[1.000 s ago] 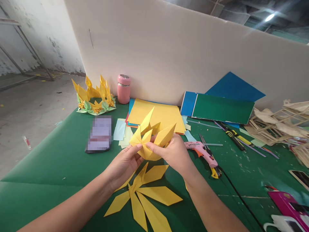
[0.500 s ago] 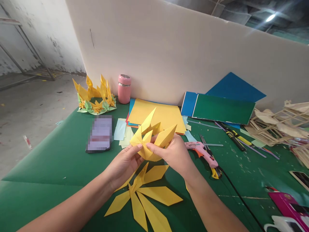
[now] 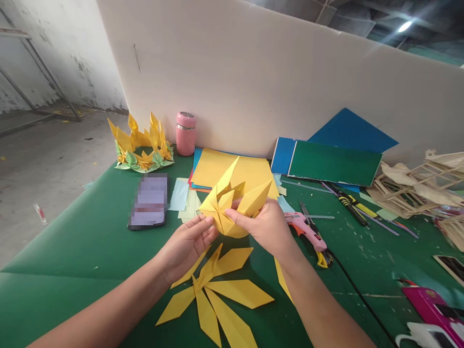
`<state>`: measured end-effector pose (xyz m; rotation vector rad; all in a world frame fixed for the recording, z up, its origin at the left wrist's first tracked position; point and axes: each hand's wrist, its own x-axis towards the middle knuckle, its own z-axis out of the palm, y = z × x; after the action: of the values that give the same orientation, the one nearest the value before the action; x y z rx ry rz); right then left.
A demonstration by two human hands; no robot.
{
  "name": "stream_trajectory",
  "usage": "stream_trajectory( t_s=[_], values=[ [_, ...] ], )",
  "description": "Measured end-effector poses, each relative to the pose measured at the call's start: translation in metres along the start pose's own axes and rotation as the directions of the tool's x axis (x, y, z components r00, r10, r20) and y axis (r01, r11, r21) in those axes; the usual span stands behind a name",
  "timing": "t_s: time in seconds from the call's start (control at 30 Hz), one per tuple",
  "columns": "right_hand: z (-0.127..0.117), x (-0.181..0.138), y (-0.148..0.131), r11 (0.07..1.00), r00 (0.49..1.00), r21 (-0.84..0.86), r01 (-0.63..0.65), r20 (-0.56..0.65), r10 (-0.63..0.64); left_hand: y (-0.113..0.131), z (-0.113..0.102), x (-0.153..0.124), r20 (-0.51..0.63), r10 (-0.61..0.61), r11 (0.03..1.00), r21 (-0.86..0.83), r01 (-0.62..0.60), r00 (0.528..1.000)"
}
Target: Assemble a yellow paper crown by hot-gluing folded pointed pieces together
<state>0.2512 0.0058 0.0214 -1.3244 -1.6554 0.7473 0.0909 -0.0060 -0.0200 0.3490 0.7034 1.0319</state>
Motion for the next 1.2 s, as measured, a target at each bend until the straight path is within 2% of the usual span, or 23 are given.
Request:
stream_trajectory(
  t_s=[0.3,0.5,0.7,0.8,1.03,1.2],
  values=[
    [-0.0005,-0.0014,-0.0025,1.000,1.000,0.004,-0.018,0.011,0.018,-0.0015,-0.0026,0.0014,-0.008,0.010,0.998,0.070,-0.009,1.000],
    [-0.0029,-0.0014,-0.0034,0.999,0.998,0.047,-0.007,0.060,0.005,-0.0001,-0.0024,0.0023,-0.112,-0.004,0.998,0.065,0.011,0.994],
    [-0.0085,-0.0005,-0.0018,0.992,0.997,-0.106,-0.062,0.038,0.066,0.0006,-0.0018,0.0033,-0.149,0.027,1.000,0.005,-0.027,0.988],
    [-0.0081,-0.0008,-0.0022,0.989,0.997,-0.132,-0.073,0.013,0.075,0.0004,-0.0003,0.0038,-0.160,0.028,1.000,-0.006,-0.030,0.987],
    [-0.0039,-0.0021,-0.0025,0.991,0.999,-0.132,-0.034,-0.029,0.030,0.0006,0.0019,0.0029,-0.149,0.034,0.999,-0.025,-0.038,0.988],
    [-0.0044,-0.0014,-0.0044,0.981,1.000,-0.195,0.006,-0.001,-0.006,0.0004,0.0012,0.0027,-0.139,0.035,0.998,-0.039,-0.041,0.990]
  ],
)
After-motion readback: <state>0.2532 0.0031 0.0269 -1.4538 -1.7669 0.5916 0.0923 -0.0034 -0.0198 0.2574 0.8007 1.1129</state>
